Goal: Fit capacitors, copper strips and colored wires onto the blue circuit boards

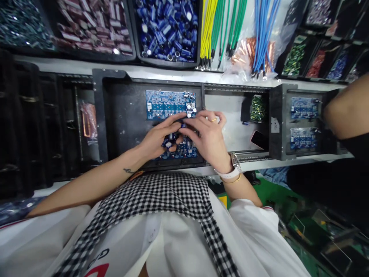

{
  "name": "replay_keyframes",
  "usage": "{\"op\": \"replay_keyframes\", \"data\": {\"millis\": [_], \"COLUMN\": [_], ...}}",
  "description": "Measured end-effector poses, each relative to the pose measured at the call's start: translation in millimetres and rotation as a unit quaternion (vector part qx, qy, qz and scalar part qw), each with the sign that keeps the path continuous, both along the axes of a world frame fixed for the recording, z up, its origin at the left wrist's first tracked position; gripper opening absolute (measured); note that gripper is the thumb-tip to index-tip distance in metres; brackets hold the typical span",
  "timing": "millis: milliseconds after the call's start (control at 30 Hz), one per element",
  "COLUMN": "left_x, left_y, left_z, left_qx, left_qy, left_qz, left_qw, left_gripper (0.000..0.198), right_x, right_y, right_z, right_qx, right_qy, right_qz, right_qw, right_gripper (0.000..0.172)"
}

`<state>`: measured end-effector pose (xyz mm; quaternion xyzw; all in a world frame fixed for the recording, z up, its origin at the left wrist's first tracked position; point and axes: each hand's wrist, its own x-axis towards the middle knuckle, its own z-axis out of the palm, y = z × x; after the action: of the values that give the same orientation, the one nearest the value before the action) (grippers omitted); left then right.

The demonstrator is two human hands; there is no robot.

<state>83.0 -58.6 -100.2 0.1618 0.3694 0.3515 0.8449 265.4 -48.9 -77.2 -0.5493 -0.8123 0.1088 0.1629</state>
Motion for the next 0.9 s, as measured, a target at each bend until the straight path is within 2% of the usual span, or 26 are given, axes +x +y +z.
{"op": "replay_keyframes", "data": {"millis": [67, 167, 267, 367, 500, 567, 633, 733, 800, 833, 900], "left_x": [3, 5, 2, -4, -6, -6, -8, -13, -17, -18, -17], "left_y": [0, -1, -5, -16, -35, -43, -48, -53, -55, -56, -60], "left_z": [1.7, 6.3, 13.4, 18.5, 13.9, 7.9, 2.5, 0.4, 3.7, 6.3, 12.1], "left_qx": [-0.020, -0.056, -0.066, -0.057, -0.040, -0.030, -0.016, 0.008, 0.014, 0.009, -0.030], "left_qy": [-0.005, 0.012, 0.022, 0.011, 0.029, 0.036, 0.027, -0.003, -0.033, -0.050, -0.074], "left_qz": [-0.003, -0.011, -0.033, -0.055, -0.050, -0.039, -0.032, -0.040, -0.082, -0.118, -0.175], "left_qw": [1.000, 0.998, 0.997, 0.997, 0.998, 0.998, 0.999, 0.999, 0.996, 0.992, 0.981], "left_gripper": [0.038, 0.033, 0.031, 0.029, 0.016, 0.018, 0.021, 0.029, 0.036, 0.040, 0.046], "right_x": [0, 6, 12, 13, 12, 11, 8, 2, -1, -1, 1], "right_y": [-4, 3, 11, 16, 18, 18, 15, 1, -14, -22, -38], "right_z": [-2.1, -18.5, -34.1, -41.2, -47.3, -48.0, -41.8, -14.6, 8.8, 18.5, 28.5], "right_qx": [0.006, 0.027, 0.018, 0.025, 0.043, 0.046, 0.043, 0.004, -0.087, -0.143, -0.214], "right_qy": [-0.005, -0.029, -0.032, -0.027, -0.030, -0.037, -0.038, 0.015, 0.089, 0.127, 0.179], "right_qz": [-0.014, -0.053, -0.038, -0.029, -0.015, -0.007, -0.008, -0.003, 0.066, 0.113, 0.163], "right_qw": [1.000, 0.998, 0.999, 0.999, 0.999, 0.998, 0.998, 1.000, 0.990, 0.975, 0.946], "right_gripper": [0.021, 0.023, 0.023, 0.018, 0.011, 0.011, 0.014, 0.022, 0.028, 0.030, 0.029]}}
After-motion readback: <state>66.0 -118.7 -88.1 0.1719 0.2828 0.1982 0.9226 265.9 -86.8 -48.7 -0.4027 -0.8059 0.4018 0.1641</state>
